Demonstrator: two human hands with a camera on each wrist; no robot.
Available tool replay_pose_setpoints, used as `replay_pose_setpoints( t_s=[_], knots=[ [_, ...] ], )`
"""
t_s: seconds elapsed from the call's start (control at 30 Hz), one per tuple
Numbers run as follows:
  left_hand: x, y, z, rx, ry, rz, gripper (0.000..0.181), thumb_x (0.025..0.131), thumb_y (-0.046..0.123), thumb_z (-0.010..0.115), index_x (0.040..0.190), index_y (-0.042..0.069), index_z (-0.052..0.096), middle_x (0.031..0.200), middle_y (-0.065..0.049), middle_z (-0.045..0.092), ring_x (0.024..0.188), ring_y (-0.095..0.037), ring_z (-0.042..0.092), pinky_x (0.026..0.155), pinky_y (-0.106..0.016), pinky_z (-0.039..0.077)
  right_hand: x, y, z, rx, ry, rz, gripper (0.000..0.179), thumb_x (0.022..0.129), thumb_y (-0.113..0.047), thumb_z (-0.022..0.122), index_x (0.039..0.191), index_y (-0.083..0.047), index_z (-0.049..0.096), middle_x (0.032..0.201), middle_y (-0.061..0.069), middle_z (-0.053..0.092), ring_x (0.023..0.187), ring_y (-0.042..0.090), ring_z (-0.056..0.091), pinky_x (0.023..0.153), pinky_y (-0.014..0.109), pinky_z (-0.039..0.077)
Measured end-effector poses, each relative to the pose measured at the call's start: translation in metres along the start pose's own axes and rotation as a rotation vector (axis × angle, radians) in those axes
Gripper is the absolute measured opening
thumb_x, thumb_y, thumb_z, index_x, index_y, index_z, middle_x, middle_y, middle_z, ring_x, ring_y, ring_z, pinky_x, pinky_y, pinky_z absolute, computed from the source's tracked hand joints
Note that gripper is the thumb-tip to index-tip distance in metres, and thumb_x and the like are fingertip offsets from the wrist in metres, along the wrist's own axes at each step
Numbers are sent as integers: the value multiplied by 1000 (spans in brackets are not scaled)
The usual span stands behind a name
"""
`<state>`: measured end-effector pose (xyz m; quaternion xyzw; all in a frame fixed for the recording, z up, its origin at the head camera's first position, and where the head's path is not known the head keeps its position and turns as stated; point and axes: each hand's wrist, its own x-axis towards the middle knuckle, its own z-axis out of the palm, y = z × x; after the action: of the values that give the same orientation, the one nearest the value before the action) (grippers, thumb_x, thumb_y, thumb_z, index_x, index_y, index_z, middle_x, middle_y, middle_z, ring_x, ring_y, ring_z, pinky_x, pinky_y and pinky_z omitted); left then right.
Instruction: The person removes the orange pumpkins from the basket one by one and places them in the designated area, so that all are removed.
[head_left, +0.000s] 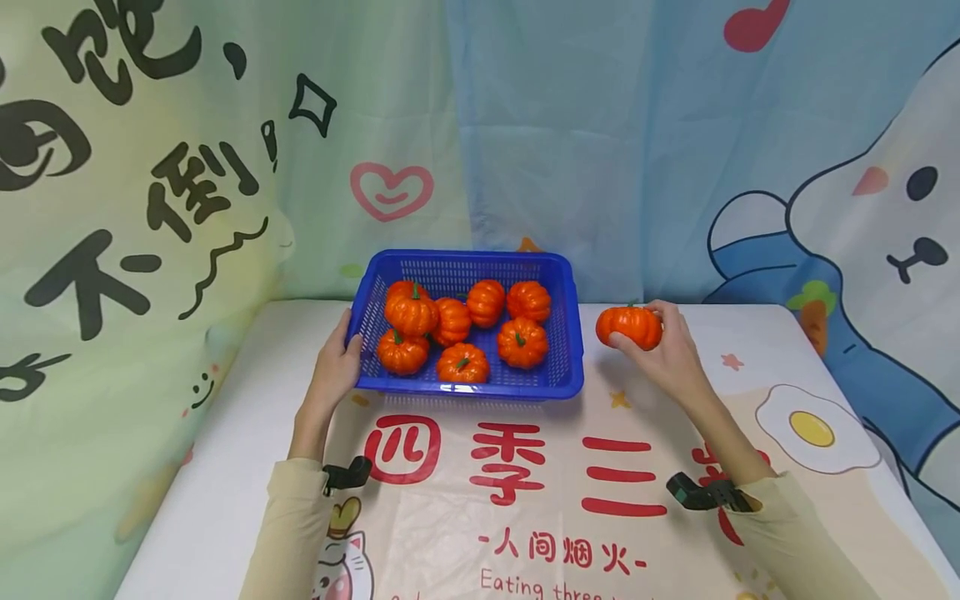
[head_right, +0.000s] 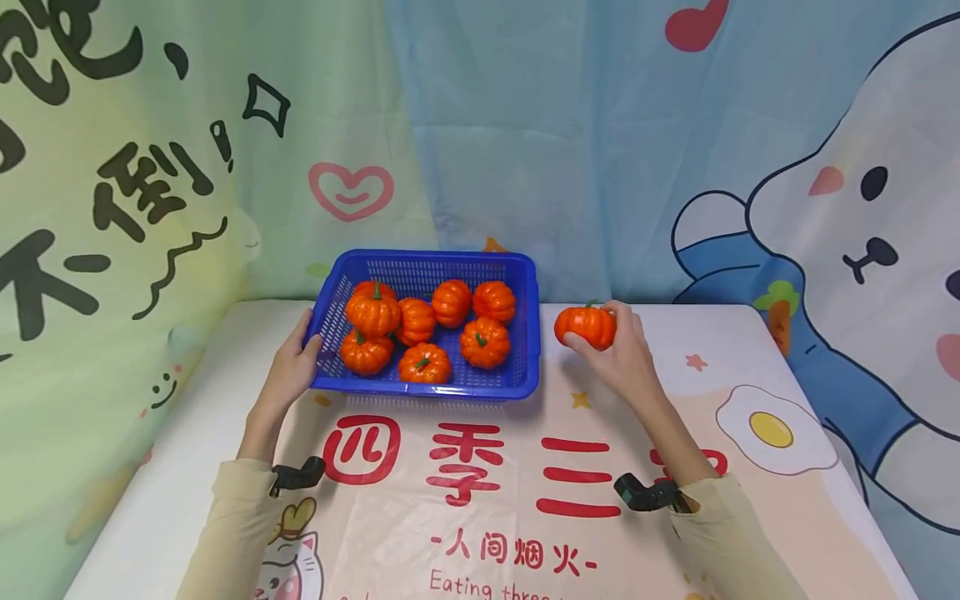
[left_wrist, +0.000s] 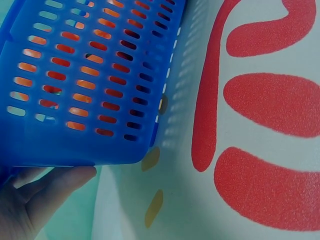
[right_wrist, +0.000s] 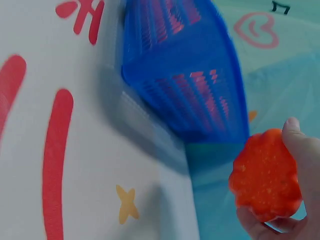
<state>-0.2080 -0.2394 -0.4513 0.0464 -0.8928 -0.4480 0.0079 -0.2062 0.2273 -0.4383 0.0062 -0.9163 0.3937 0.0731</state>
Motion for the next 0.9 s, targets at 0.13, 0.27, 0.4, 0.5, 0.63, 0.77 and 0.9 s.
replay_pose_setpoints(
  t_s=[0.13, 0.27, 0.4, 0.5, 0.63, 0.77, 0.9],
  knots=[
    [0, 0, -1, 0, 6, 3, 58, 104, 22, 33, 156, 9, 12, 162, -15, 18, 149, -35, 20, 123, -50, 15, 17, 6, 10, 37, -17, 63, 69, 91, -33, 64, 137, 1, 26, 133, 27, 38, 122, 42, 42, 102, 60, 45],
    [0, 0, -1, 6, 15, 15, 58, 103, 21, 34, 156, 6, 14, 161, -17, 20, 149, -36, 22, 123, -51, 16, 31, 9, 21, 9, -70, 123, 69, 86, -32, 67, 129, 0, 25, 129, 27, 35, 117, 41, 44, 99, 57, 47],
    [1, -2, -1, 15, 19, 16, 58, 103, 21, 34, 156, 8, 13, 161, -17, 21, 149, -36, 22, 123, -50, 16, 42, 15, 33, -70, -106, 62, 68, 82, -35, 74, 118, 0, 28, 121, 26, 32, 108, 41, 45, 92, 53, 48],
    [1, -3, 1, 12, 19, 14, 58, 104, 22, 34, 156, 8, 13, 161, -16, 21, 149, -36, 23, 123, -50, 17, 51, 22, 44, -114, -86, 2, 64, 81, -31, 77, 111, 1, 31, 116, 26, 31, 105, 41, 44, 91, 53, 47],
    [0, -3, 2, 8, 18, 13, 58, 103, 21, 34, 156, 7, 14, 161, -17, 21, 148, -36, 23, 123, -50, 17, 59, 33, 55, -138, -44, -33, 58, 82, -27, 77, 108, 0, 33, 115, 28, 32, 105, 44, 43, 92, 57, 47],
    [0, -1, 2, 10, 16, 4, 58, 104, 22, 34, 156, 9, 13, 161, -16, 20, 149, -35, 22, 123, -50, 16, 64, 44, 61, -119, -32, -44, 56, 84, -27, 75, 108, 2, 32, 115, 28, 32, 104, 44, 42, 90, 55, 45],
    [0, -1, 1, 20, 22, -2, 58, 104, 23, 33, 157, 11, 13, 161, -15, 21, 149, -35, 23, 123, -49, 17, 69, 50, 62, -29, -74, -10, 72, 82, -23, 74, 127, 8, 27, 126, 32, 30, 115, 47, 38, 101, 57, 38]
  ],
)
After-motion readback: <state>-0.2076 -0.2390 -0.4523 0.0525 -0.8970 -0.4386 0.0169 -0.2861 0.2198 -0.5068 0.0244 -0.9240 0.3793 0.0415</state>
